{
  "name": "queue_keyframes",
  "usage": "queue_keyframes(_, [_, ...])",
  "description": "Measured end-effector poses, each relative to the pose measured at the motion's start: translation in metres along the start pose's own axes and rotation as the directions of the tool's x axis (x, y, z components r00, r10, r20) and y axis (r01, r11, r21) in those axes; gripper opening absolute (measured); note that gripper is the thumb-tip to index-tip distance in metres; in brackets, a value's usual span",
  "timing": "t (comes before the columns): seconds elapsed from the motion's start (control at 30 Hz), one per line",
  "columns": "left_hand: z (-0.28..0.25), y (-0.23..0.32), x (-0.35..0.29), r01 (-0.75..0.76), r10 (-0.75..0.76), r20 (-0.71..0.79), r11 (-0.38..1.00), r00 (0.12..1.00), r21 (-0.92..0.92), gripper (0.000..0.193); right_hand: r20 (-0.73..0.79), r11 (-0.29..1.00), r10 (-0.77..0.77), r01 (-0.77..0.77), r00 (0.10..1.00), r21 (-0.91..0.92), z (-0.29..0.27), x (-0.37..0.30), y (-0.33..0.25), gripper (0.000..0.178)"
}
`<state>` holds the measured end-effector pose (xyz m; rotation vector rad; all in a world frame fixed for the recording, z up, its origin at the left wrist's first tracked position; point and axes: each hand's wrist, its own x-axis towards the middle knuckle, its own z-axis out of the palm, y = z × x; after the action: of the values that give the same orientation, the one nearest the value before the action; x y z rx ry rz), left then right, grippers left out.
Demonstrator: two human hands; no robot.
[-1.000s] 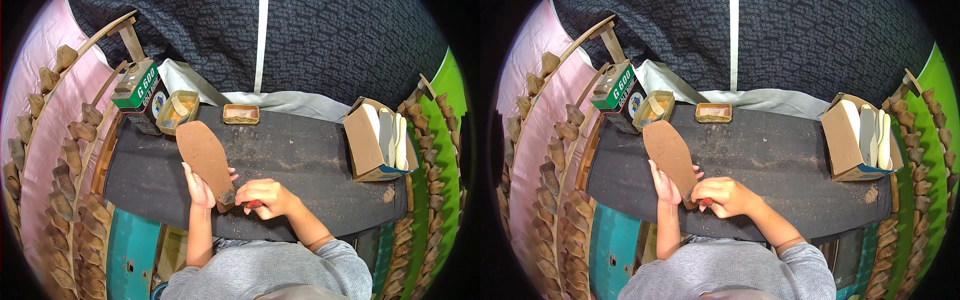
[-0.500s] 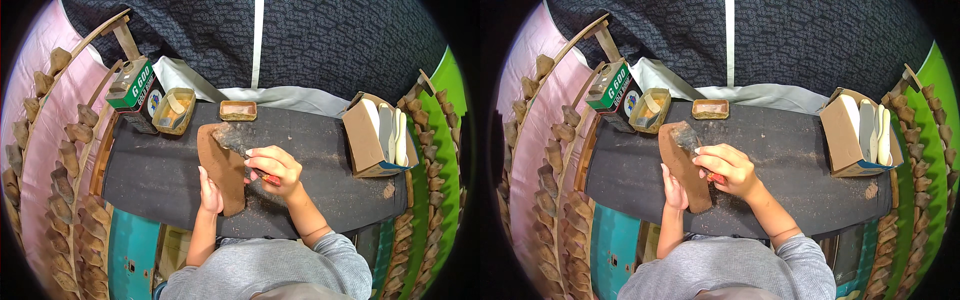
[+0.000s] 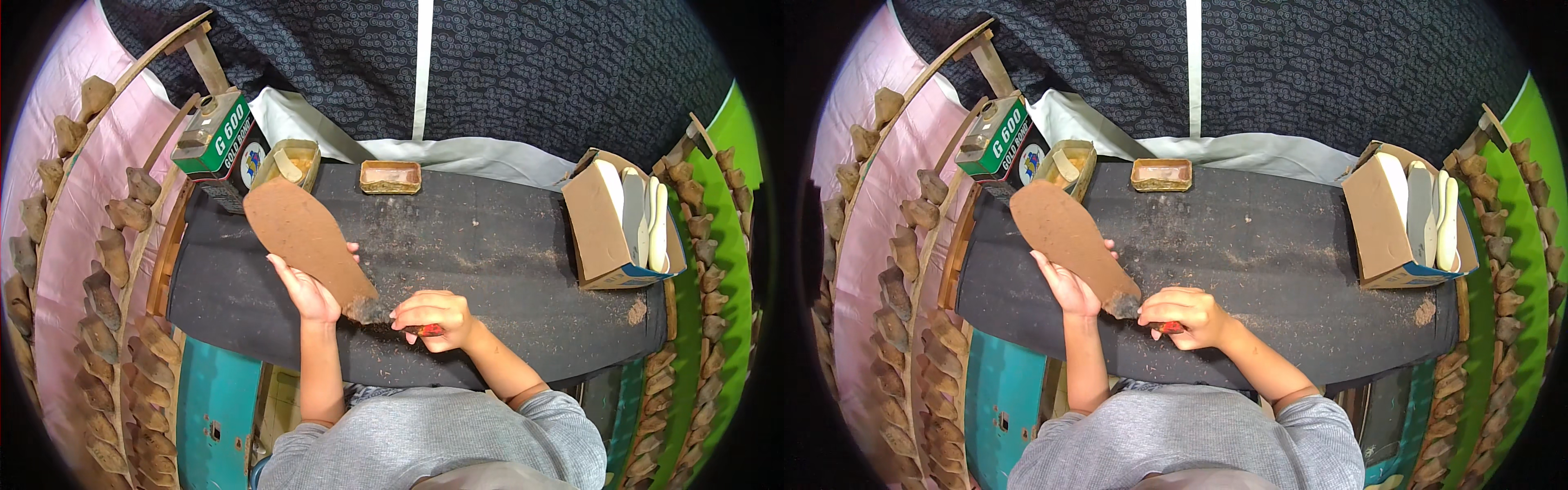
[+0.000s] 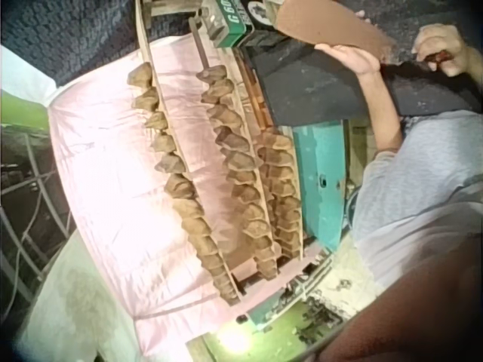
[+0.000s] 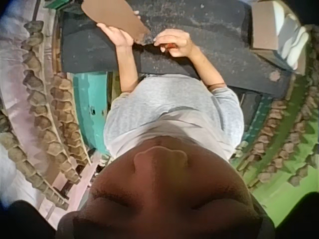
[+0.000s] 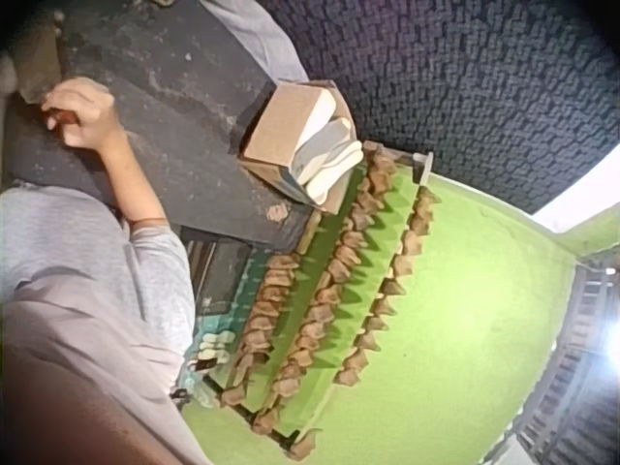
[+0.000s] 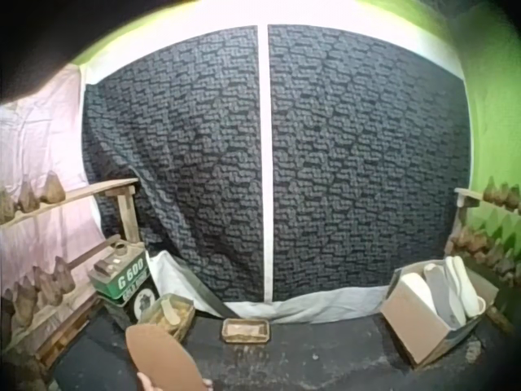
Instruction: The person takes shoe insoles from a box, applies adhesive onto them using a brush, and places the insoles into a basket.
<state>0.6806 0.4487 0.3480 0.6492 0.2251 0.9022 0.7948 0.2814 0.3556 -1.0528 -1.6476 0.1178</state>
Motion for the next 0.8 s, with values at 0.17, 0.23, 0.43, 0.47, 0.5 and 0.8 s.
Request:
queue_keyframes(0.17, [-0.005, 0.012, 0.011, -0.131, 0.132, 0.025, 0.991, 0.991, -0.029, 0.071, 0.151, 0.994, 0.064, -0.049, 0.987, -0.1, -0.004, -0.002, 0.005, 0.029])
queue_keyframes(0.23, [-0.005, 0.013, 0.01, -0.142, 0.143, 0.037, 0.989, 0.989, -0.037, 0.071, 0.032, 0.993, 0.05, -0.046, 0.998, -0.106, -0.011, 0.002, 0.001, 0.03])
queue_keyframes(0.43, [-0.013, 0.001, 0.0, -0.101, 0.101, -0.005, 0.993, 0.995, -0.055, 0.071, -0.304, 0.927, 0.042, -0.151, 0.952, -0.343, -0.041, 0.024, 0.017, 0.024])
queue_keyframes(0.47, [-0.014, -0.002, -0.003, -0.056, 0.056, 0.001, 0.996, 0.998, -0.063, 0.071, -0.358, 0.93, 0.121, -0.231, 0.926, -0.285, -0.046, 0.028, 0.022, 0.018])
queue_keyframes(0.5, [-0.014, -0.005, -0.006, -0.011, 0.012, 0.006, 0.997, 1.0, -0.07, 0.072, -0.393, 0.925, 0.096, -0.228, 0.914, -0.303, -0.051, 0.033, 0.038, 0.013])
queue_keyframes(0.8, [-0.018, -0.025, -0.026, 0.153, -0.159, -0.11, 0.987, 0.981, -0.056, 0.08, -0.494, 0.899, 0.275, -0.403, 0.825, -0.173, -0.05, 0.058, 0.18, 0.012])
